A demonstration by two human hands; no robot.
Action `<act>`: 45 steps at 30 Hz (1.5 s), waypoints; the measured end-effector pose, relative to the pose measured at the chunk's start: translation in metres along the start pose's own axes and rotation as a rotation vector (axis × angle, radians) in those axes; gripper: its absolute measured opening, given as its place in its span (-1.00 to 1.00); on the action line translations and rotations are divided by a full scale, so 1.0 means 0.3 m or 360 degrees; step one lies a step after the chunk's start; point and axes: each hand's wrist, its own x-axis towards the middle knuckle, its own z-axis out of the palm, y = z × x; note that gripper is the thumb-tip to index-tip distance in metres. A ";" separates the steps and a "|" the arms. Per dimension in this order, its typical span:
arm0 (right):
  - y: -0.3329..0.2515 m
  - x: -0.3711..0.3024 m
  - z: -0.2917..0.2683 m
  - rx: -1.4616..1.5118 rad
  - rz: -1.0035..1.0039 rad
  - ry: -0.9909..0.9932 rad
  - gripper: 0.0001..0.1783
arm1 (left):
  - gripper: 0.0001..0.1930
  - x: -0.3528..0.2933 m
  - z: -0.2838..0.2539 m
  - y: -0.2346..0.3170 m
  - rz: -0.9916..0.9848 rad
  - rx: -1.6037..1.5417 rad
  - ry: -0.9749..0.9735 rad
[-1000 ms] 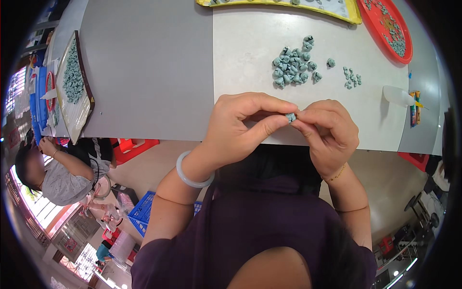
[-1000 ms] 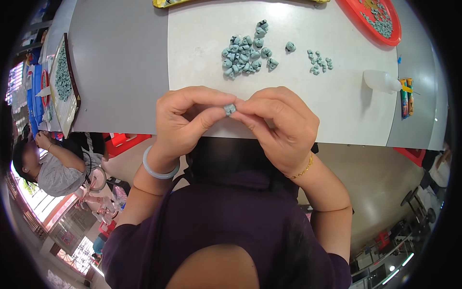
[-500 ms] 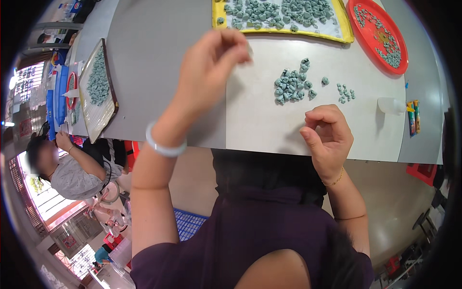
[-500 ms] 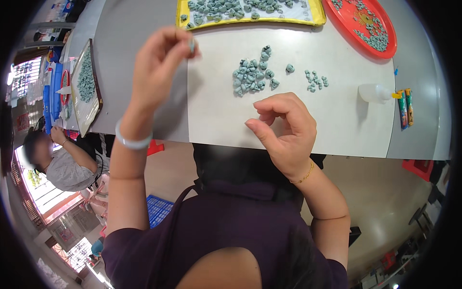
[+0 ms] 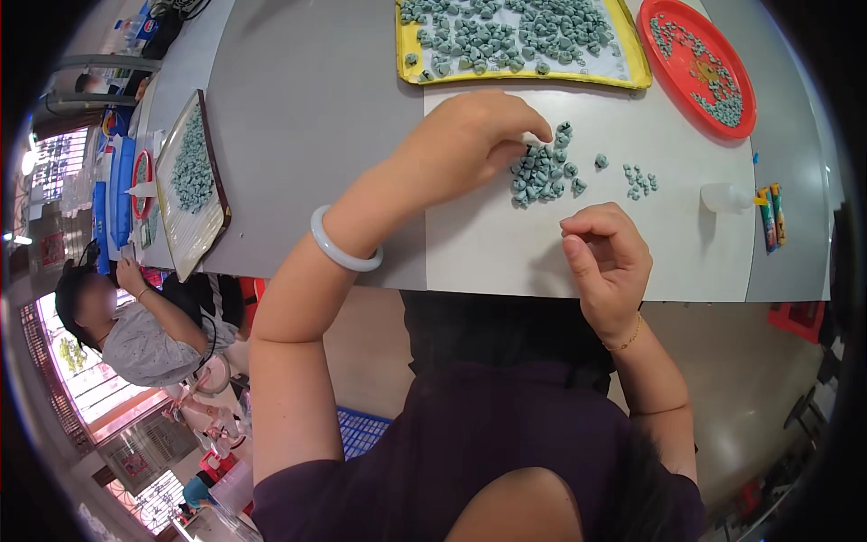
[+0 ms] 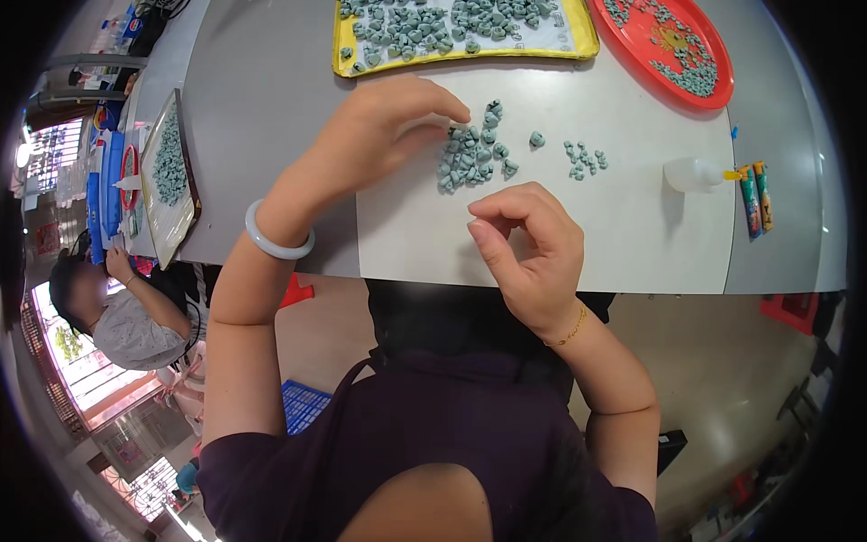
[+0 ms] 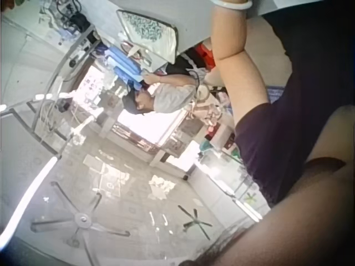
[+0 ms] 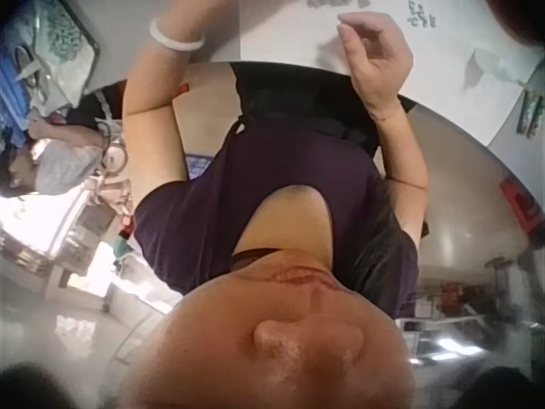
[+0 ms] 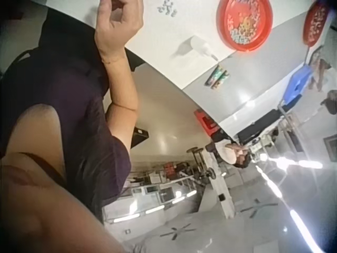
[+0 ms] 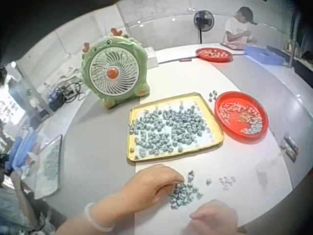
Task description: The person moves a small fan off the desk, applies glue to miniature pieces using a squeeze bottle, and attaches small parts to the pieces by hand.
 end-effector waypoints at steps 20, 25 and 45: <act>0.004 0.129 -0.027 -0.0739 -0.0178 -0.0737 -0.71 | -0.82 -0.243 0.069 0.195 -0.0821 -0.1291 0.0466; -0.013 0.132 -0.041 -0.0734 -0.0194 -0.0653 -0.68 | -0.85 -0.253 0.141 0.224 -0.0836 -0.1361 0.0632; -0.069 0.020 -0.219 -0.0303 0.0354 0.0122 -0.74 | -0.90 -0.237 0.186 0.197 -0.0594 -0.0883 0.0767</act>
